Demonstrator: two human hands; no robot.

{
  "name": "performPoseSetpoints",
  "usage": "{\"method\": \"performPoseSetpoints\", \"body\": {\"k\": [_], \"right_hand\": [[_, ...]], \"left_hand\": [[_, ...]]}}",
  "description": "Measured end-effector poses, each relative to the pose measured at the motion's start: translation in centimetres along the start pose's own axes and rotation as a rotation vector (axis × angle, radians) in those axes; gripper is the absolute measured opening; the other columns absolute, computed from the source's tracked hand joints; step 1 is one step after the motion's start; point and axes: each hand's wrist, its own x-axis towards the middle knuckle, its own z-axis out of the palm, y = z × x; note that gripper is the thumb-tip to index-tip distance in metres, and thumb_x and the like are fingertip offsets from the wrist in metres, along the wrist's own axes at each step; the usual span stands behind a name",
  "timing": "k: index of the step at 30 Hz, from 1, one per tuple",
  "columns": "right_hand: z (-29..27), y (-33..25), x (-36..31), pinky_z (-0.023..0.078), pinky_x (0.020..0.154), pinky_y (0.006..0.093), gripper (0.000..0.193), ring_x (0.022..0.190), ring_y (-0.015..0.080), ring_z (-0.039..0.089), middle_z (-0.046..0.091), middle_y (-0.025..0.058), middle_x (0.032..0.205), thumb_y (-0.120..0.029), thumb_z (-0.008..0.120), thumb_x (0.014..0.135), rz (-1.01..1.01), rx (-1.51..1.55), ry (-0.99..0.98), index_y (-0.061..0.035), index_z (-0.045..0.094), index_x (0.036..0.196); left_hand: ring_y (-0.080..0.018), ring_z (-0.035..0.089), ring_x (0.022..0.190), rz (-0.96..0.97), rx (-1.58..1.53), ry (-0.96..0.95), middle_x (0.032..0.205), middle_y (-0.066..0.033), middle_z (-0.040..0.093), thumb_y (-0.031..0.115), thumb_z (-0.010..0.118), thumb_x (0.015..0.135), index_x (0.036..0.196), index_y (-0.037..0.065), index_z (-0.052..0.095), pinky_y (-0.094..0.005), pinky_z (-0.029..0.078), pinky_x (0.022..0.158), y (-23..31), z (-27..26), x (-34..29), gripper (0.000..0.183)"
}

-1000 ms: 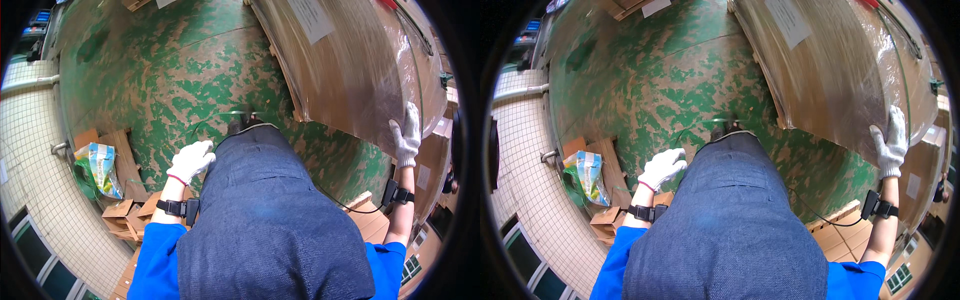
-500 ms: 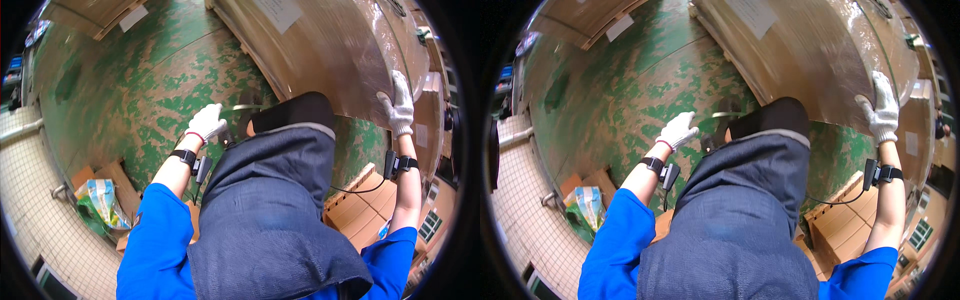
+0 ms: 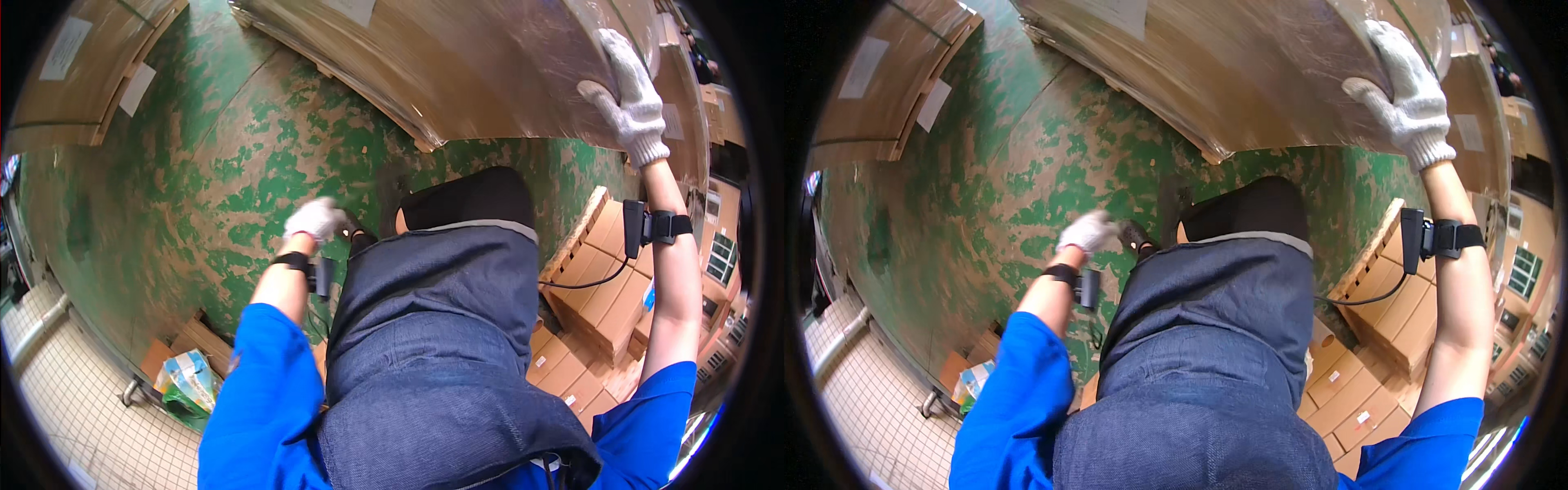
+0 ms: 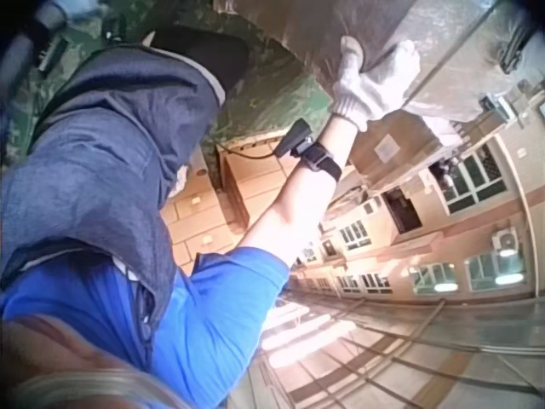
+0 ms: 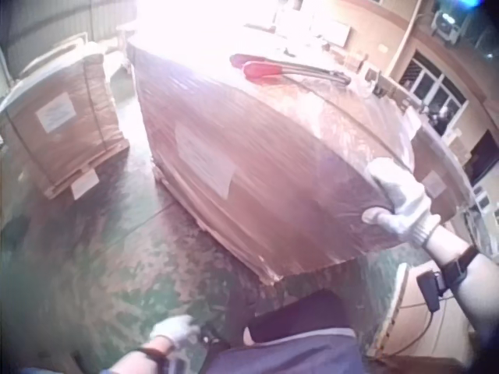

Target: Secure large cardboard boxes to a pallet using plastic strapping, a manual tensioner tool, and a metal seal with a sealer tool.

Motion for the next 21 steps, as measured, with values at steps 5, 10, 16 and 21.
{"method": "performPoseSetpoints", "body": {"k": [5,10,16,21], "right_hand": [[-0.8,-0.3,-0.3,0.045,0.112,0.0431,0.068,0.133,0.0335,0.057,0.062,0.0155,0.141,-0.039,0.081,0.084,0.05,0.014,-0.009,-0.009,0.06,0.141],[-0.8,-1.0,0.1,0.046,0.111,0.0439,0.066,0.132,0.0328,0.058,0.064,0.0135,0.138,-0.038,0.081,0.082,0.0,0.0,0.015,-0.0117,0.062,0.139],[-0.8,-11.4,2.4,0.056,0.091,0.0438,0.032,0.098,0.0328,0.07,0.073,0.0107,0.11,-0.032,0.063,0.093,-0.163,0.288,0.13,-0.0071,0.071,0.112],[4.1,-25.4,0.9,0.058,0.076,0.045,0.044,0.088,0.0361,0.071,0.072,0.0132,0.1,-0.023,0.064,0.087,-0.244,1.056,-0.692,-0.0195,0.064,0.13]], "left_hand": [[-0.0362,0.068,0.089,0.06,-0.026,0.376,0.092,-0.0187,0.07,0.04,0.06,0.091,0.101,0.006,0.067,-0.0448,0.052,0.079,-6.9,-11.0,-6.8,0.036],[-0.0361,0.068,0.09,0.265,0.212,0.284,0.095,-0.0147,0.07,0.041,0.062,0.094,0.109,0.012,0.068,-0.0461,0.053,0.078,2.3,-10.9,-16.7,0.033],[-0.0314,0.07,0.08,0.436,0.288,0.369,0.086,-0.0101,0.071,0.037,0.073,0.087,0.109,0.013,0.072,-0.041,0.055,0.071,11.6,-12.4,-29.2,0.033],[-0.0285,0.062,0.057,0.433,0.53,0.41,0.059,-0.0061,0.056,0.038,0.079,0.082,0.11,0.012,0.069,-0.0404,0.048,0.054,17.0,-17.0,-37.7,0.04]]}}
